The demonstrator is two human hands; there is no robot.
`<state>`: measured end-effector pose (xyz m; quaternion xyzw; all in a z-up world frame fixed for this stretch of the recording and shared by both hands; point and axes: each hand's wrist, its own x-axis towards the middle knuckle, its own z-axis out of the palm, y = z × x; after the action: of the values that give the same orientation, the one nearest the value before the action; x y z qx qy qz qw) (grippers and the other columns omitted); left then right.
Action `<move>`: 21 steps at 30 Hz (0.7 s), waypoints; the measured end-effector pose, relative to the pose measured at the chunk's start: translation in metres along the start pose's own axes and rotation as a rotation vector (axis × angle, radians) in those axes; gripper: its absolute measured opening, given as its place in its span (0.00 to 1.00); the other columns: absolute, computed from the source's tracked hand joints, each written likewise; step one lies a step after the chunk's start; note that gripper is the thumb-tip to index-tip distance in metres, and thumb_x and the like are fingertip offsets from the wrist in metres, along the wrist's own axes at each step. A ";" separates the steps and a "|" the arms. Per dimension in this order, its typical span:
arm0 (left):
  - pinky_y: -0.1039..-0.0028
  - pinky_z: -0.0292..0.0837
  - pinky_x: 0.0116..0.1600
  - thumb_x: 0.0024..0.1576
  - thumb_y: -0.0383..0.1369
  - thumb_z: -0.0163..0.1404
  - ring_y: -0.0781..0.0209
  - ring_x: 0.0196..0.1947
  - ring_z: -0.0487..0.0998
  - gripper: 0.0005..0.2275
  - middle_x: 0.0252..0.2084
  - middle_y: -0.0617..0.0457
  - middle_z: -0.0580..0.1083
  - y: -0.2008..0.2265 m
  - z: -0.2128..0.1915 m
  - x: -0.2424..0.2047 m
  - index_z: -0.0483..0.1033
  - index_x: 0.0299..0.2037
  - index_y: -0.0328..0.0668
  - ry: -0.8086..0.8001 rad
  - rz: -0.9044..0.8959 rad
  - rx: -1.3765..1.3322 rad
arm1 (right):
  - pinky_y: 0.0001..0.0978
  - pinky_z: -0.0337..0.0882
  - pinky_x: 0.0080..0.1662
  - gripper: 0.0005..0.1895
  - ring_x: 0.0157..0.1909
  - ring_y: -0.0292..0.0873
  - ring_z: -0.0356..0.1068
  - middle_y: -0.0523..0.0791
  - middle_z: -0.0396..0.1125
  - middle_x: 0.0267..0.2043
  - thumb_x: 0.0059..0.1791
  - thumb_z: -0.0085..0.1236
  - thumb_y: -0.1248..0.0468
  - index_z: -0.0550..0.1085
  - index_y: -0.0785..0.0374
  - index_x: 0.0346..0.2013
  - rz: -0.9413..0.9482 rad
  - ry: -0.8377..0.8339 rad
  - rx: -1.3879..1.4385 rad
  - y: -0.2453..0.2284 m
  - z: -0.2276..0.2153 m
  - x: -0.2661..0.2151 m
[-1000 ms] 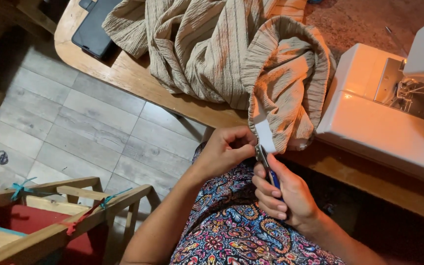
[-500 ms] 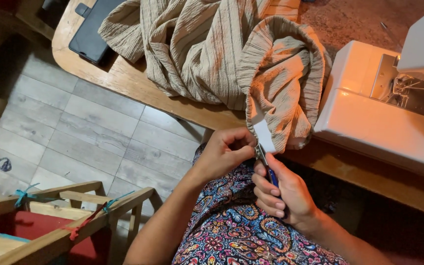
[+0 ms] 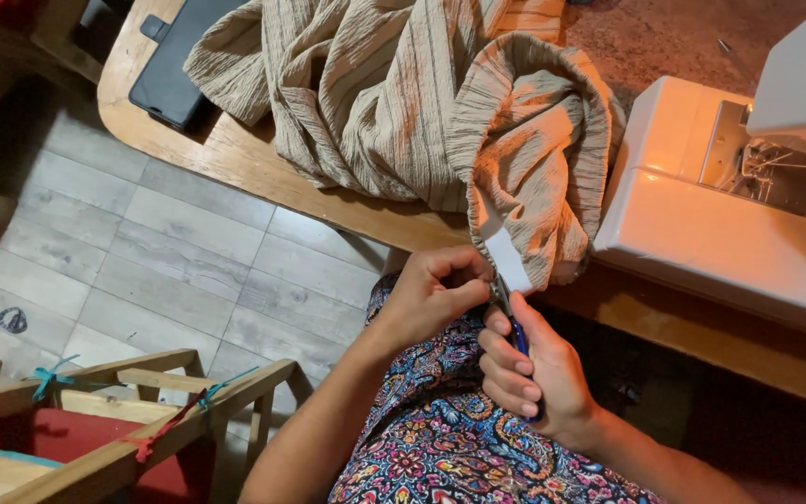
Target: The person uses a pair of scissors to cut a piece of beige fabric on a wooden table. They hold the fabric with one hand and carefully trim the edges with the other hand, occasionally adjusting the material to continue cutting.
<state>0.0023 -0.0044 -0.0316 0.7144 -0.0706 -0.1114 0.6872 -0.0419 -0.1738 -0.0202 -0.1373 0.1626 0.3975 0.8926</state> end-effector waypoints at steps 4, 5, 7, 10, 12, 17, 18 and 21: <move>0.82 0.53 0.30 0.53 0.24 0.50 0.77 0.25 0.59 0.06 0.23 0.66 0.65 -0.004 0.002 0.001 0.71 0.26 0.46 -0.004 0.019 -0.041 | 0.20 0.48 0.10 0.20 0.08 0.31 0.43 0.38 0.46 0.13 0.60 0.34 0.50 0.61 0.61 0.32 -0.013 0.017 -0.004 0.000 0.000 -0.002; 0.82 0.55 0.31 0.53 0.24 0.50 0.77 0.26 0.60 0.05 0.24 0.66 0.66 -0.004 0.002 0.001 0.72 0.26 0.46 -0.001 0.023 -0.053 | 0.20 0.47 0.10 0.20 0.08 0.31 0.43 0.38 0.46 0.13 0.60 0.34 0.50 0.60 0.61 0.32 -0.010 0.015 -0.001 0.000 0.001 -0.002; 0.82 0.54 0.32 0.53 0.24 0.49 0.76 0.26 0.60 0.06 0.24 0.66 0.66 -0.003 0.002 0.001 0.71 0.26 0.46 -0.011 0.020 -0.078 | 0.20 0.48 0.10 0.20 0.08 0.31 0.44 0.38 0.46 0.13 0.60 0.34 0.50 0.61 0.61 0.32 -0.019 0.014 -0.002 0.000 0.001 -0.003; 0.81 0.54 0.32 0.53 0.24 0.49 0.76 0.26 0.60 0.06 0.24 0.66 0.66 -0.003 0.003 0.001 0.71 0.26 0.46 -0.020 0.022 -0.110 | 0.20 0.49 0.10 0.20 0.08 0.31 0.44 0.38 0.46 0.13 0.60 0.34 0.50 0.61 0.61 0.32 -0.021 0.009 0.007 -0.001 0.000 -0.003; 0.81 0.54 0.32 0.53 0.24 0.49 0.76 0.26 0.60 0.06 0.24 0.65 0.66 -0.002 0.003 0.000 0.71 0.26 0.45 -0.020 0.026 -0.118 | 0.21 0.48 0.10 0.20 0.08 0.31 0.43 0.38 0.46 0.14 0.60 0.34 0.50 0.60 0.60 0.31 -0.015 0.005 0.017 0.000 -0.002 -0.003; 0.81 0.54 0.30 0.51 0.24 0.48 0.76 0.25 0.60 0.05 0.24 0.66 0.67 0.004 -0.001 -0.005 0.71 0.26 0.46 -0.019 0.060 0.004 | 0.20 0.48 0.09 0.21 0.08 0.30 0.43 0.37 0.45 0.14 0.59 0.36 0.48 0.59 0.62 0.32 0.020 -0.018 -0.034 -0.007 -0.002 -0.001; 0.81 0.54 0.30 0.51 0.24 0.48 0.76 0.25 0.60 0.05 0.24 0.66 0.67 0.009 -0.013 -0.006 0.71 0.26 0.46 -0.009 0.065 0.007 | 0.20 0.48 0.09 0.21 0.08 0.30 0.43 0.37 0.45 0.14 0.59 0.36 0.48 0.59 0.62 0.32 0.027 -0.024 -0.041 -0.011 -0.006 -0.007; 0.80 0.56 0.26 0.55 0.30 0.51 0.72 0.21 0.64 0.03 0.22 0.62 0.69 0.019 -0.071 -0.004 0.74 0.29 0.48 0.028 0.030 0.259 | 0.24 0.50 0.09 0.23 0.08 0.32 0.42 0.40 0.45 0.14 0.55 0.42 0.47 0.59 0.64 0.30 0.089 0.023 -0.554 -0.036 -0.047 -0.032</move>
<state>0.0174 0.0647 -0.0097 0.7975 -0.0856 -0.0812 0.5916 -0.0436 -0.2357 -0.0456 -0.3731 0.0637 0.4642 0.8008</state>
